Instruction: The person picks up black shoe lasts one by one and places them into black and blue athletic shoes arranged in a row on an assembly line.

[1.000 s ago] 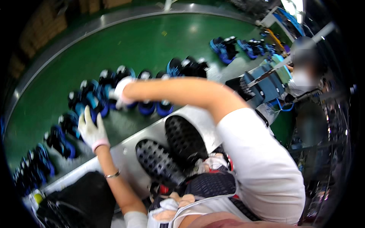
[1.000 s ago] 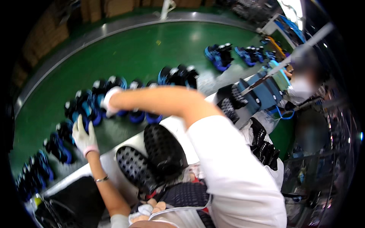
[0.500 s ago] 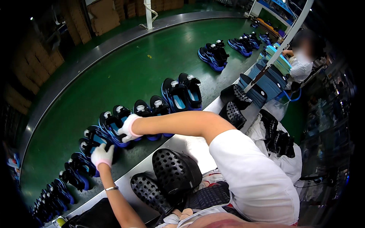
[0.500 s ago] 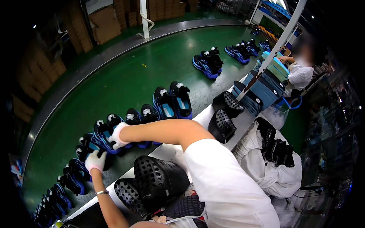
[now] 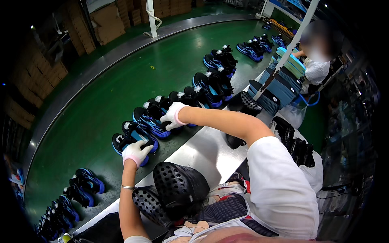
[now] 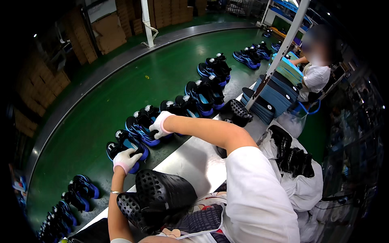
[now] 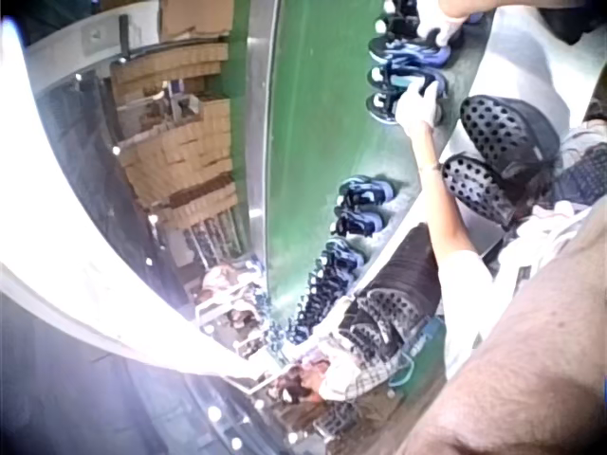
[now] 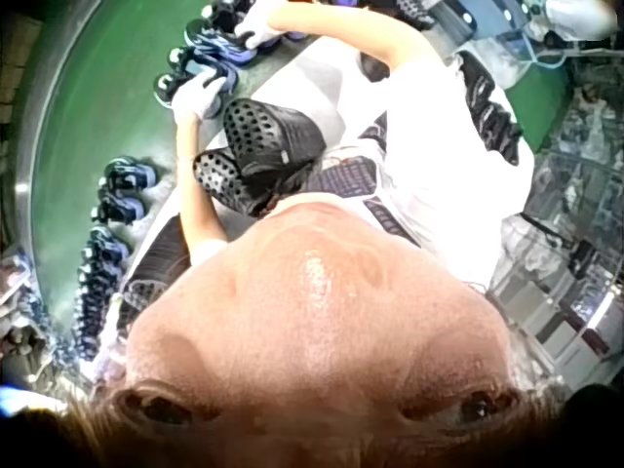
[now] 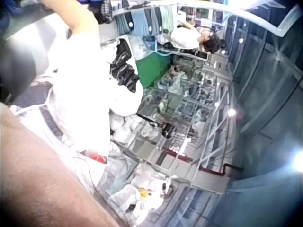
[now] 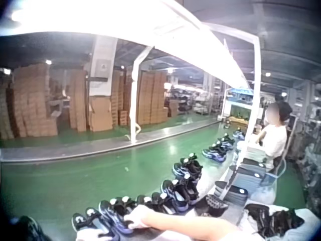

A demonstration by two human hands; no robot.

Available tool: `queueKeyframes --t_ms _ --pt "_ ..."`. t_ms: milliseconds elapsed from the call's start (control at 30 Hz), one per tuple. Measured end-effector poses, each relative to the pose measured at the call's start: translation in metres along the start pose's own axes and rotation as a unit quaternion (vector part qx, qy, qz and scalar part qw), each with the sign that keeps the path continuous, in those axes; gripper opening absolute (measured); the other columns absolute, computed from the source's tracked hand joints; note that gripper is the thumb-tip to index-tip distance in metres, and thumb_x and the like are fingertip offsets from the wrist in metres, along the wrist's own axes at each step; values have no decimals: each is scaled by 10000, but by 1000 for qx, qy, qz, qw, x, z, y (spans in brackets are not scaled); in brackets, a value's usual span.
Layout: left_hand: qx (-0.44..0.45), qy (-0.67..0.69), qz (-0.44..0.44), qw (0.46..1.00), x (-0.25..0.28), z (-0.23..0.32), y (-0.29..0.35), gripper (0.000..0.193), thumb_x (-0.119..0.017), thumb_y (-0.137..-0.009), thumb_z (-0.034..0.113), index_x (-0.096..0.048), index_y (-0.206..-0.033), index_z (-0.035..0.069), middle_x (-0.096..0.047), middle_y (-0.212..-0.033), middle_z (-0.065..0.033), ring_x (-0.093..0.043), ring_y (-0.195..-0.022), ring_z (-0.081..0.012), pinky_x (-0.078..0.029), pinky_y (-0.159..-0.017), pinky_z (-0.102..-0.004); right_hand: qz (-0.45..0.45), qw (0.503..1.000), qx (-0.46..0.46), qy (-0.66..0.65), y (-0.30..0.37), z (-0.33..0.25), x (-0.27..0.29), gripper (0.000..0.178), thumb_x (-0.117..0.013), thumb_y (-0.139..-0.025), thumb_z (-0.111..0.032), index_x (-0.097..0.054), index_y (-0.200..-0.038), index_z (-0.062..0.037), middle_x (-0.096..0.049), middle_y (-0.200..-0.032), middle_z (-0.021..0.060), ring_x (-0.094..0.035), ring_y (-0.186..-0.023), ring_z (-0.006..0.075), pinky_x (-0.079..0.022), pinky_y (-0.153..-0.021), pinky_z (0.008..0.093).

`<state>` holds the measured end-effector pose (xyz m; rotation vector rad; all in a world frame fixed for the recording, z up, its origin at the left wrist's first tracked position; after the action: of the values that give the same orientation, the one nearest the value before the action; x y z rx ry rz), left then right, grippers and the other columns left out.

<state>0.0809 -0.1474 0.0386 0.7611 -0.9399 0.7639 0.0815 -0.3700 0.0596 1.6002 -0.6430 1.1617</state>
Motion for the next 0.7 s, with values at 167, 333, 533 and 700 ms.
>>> queueKeyframes --t_ms 167,333,533,700 --pt "2 81 52 995 -21 -23 3 464 -627 -807 501 -674 -1133 175 -698 -1024 -119 -651 -969 -306 -501 -830 -368 153 988 -12 -2 46 -5 0 437 -601 -825 -386 -591 -1202 -163 -653 -975 141 -630 -948 325 -507 -803 440" --pt "1 77 86 993 -14 -17 15 457 -652 -812 426 -643 -1169 140 -689 -1023 -166 -647 -980 -335 -492 -866 -384 210 967 -88 -111 145 5 20 318 -551 -839 -356 -657 -971 -87 -654 -919 179 -630 -909 351 -503 -787 454" --pt "-103 67 201 972 2 -29 32 486 -683 -814 337 -597 -1226 92 -642 -1065 -205 -618 -971 -374 -486 -866 -415 296 918 -234 -125 270 51 14 332 -509 -888 -367 -665 -964 -83 -666 -915 147 -630 -897 351 -501 -783 434" --pt "-18 128 287 949 21 -29 76 360 -632 -886 202 -615 -1222 74 -622 -1086 -146 -622 -957 -248 -481 -868 -333 300 878 -306 -213 313 76 -26 283 -571 -893 -296 -672 -990 -50 -667 -942 167 -636 -880 321 -499 -779 370"
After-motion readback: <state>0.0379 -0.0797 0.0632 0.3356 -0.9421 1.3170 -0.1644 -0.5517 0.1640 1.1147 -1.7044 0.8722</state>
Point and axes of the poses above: each hand's wrist, its own y-axis away from the middle knuckle, its own x-axis out of the back of the hand, z = x × y, the point moved 4 cm from there along -y, towards the middle knuckle
